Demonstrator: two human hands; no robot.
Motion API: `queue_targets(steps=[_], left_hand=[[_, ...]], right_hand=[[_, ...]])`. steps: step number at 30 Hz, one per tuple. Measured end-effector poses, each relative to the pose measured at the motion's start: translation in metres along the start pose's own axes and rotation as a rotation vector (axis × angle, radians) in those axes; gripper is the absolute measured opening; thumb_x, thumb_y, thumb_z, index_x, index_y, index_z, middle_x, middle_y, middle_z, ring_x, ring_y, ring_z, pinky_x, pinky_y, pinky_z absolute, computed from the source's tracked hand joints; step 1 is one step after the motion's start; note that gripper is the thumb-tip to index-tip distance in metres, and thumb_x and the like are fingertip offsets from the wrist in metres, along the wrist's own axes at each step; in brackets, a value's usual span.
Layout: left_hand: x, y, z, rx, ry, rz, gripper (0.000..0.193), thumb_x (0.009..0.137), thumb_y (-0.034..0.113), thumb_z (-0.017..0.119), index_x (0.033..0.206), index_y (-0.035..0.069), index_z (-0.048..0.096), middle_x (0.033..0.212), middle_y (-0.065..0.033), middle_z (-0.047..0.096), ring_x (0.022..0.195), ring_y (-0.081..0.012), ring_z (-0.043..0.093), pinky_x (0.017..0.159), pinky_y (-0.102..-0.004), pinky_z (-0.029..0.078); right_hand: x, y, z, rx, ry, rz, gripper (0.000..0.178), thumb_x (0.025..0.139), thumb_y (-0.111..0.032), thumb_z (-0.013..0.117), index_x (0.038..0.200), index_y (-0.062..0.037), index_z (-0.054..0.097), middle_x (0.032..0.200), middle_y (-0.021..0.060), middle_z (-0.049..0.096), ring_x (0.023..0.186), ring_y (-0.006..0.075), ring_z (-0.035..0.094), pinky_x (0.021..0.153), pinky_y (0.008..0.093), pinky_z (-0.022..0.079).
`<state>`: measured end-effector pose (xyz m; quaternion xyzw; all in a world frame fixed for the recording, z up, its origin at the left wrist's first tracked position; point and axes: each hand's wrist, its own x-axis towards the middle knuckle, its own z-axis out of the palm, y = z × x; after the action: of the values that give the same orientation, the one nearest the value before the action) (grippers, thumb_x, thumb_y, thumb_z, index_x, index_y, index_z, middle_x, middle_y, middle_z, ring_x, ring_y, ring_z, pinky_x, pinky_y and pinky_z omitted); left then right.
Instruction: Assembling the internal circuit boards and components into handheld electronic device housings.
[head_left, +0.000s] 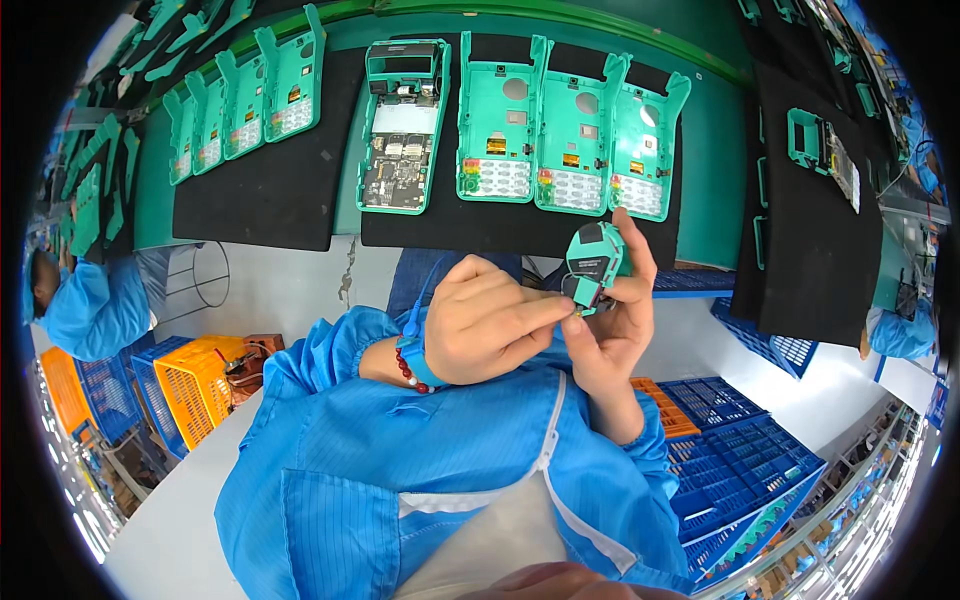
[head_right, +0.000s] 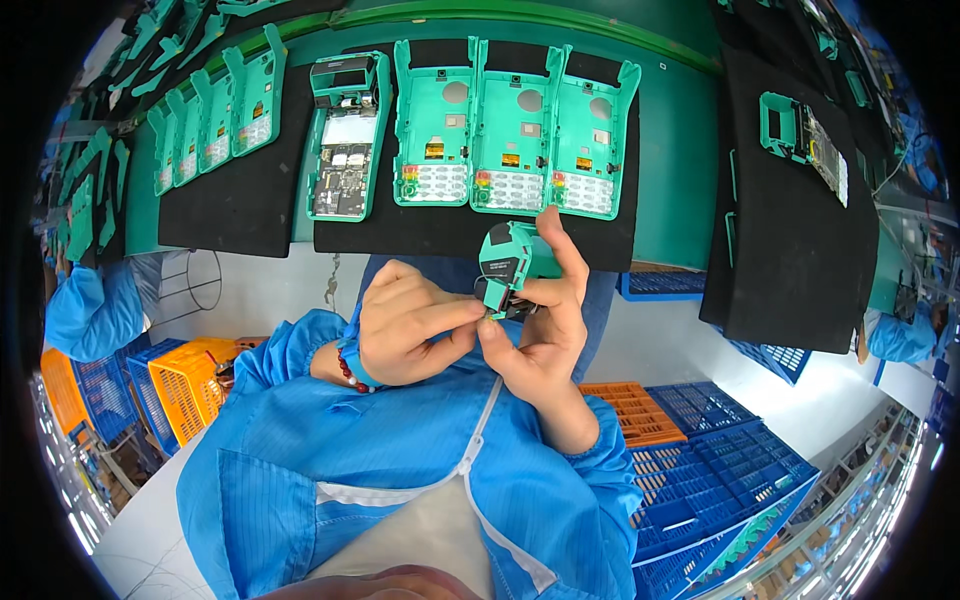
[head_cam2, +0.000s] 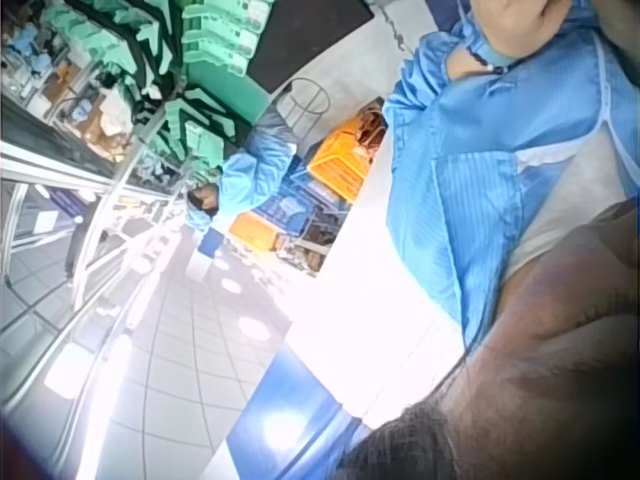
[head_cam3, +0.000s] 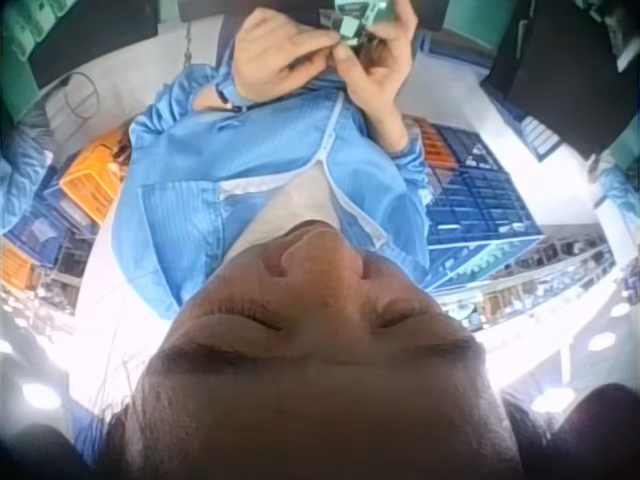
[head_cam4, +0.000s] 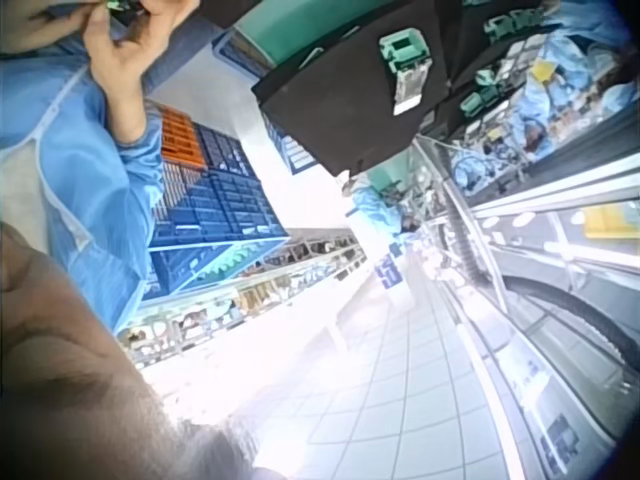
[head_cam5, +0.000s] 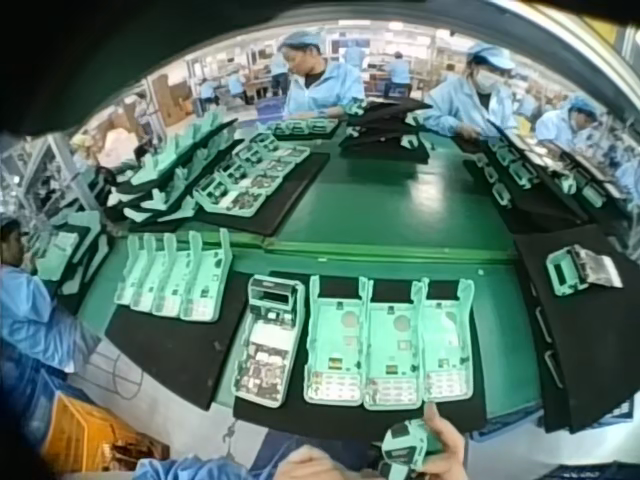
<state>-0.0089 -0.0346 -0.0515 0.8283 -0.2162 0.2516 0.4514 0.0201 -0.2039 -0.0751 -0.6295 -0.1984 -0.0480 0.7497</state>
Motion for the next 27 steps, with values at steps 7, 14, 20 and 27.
queue_targets(steps=[7,14,20,27], left_hand=[[0.006,-0.004,-0.013,-0.333,-0.025,-0.434,0.024,0.083,0.003,0.073,0.107,0.002,0.069,0.09,-0.0036,0.07,0.074,-0.0134,0.063,0.069,-0.0281,0.045],[-0.001,-0.029,-0.022,-1.549,-0.335,-1.024,0.032,0.097,0.006,0.062,0.126,-0.004,0.059,0.116,-0.009,0.068,0.105,-0.0139,0.064,0.092,-0.0298,0.05],[0.019,-0.033,-0.041,0.47,-0.053,-0.225,0.034,0.08,0.011,0.075,0.114,0.011,0.072,0.121,-0.0064,0.062,0.103,-0.0265,0.057,0.092,-0.0392,0.04],[-0.008,-0.069,-0.045,0.483,-0.058,-0.065,0.028,0.071,0.009,0.072,0.098,0.015,0.074,0.103,0.0021,0.062,0.095,-0.0185,0.057,0.086,-0.0359,0.04]], right_hand=[[0.013,-0.007,-0.026,-0.227,-0.14,-0.086,0.092,0.063,-0.025,0.096,0.139,-0.0039,0.05,0.154,0.0273,0.031,0.143,0.0417,0.036,0.115,0.0483,0.034],[0.058,-0.05,-0.033,-0.458,-0.504,-0.196,0.063,0.055,-0.035,0.094,0.107,-0.0045,0.075,0.112,0.0142,0.073,0.128,0.0437,0.055,0.111,0.0574,0.034],[0.095,-0.048,-0.036,-0.496,-0.189,-0.204,0.072,0.054,-0.04,0.096,0.105,0.005,0.07,0.098,0.0117,0.071,0.108,0.0351,0.062,0.09,0.0474,0.051],[0.173,-0.051,0.004,-0.826,-0.223,-0.271,0.037,0.061,-0.016,0.093,0.091,-0.0026,0.076,0.097,0.0104,0.069,0.104,0.03,0.06,0.088,0.0394,0.048]])
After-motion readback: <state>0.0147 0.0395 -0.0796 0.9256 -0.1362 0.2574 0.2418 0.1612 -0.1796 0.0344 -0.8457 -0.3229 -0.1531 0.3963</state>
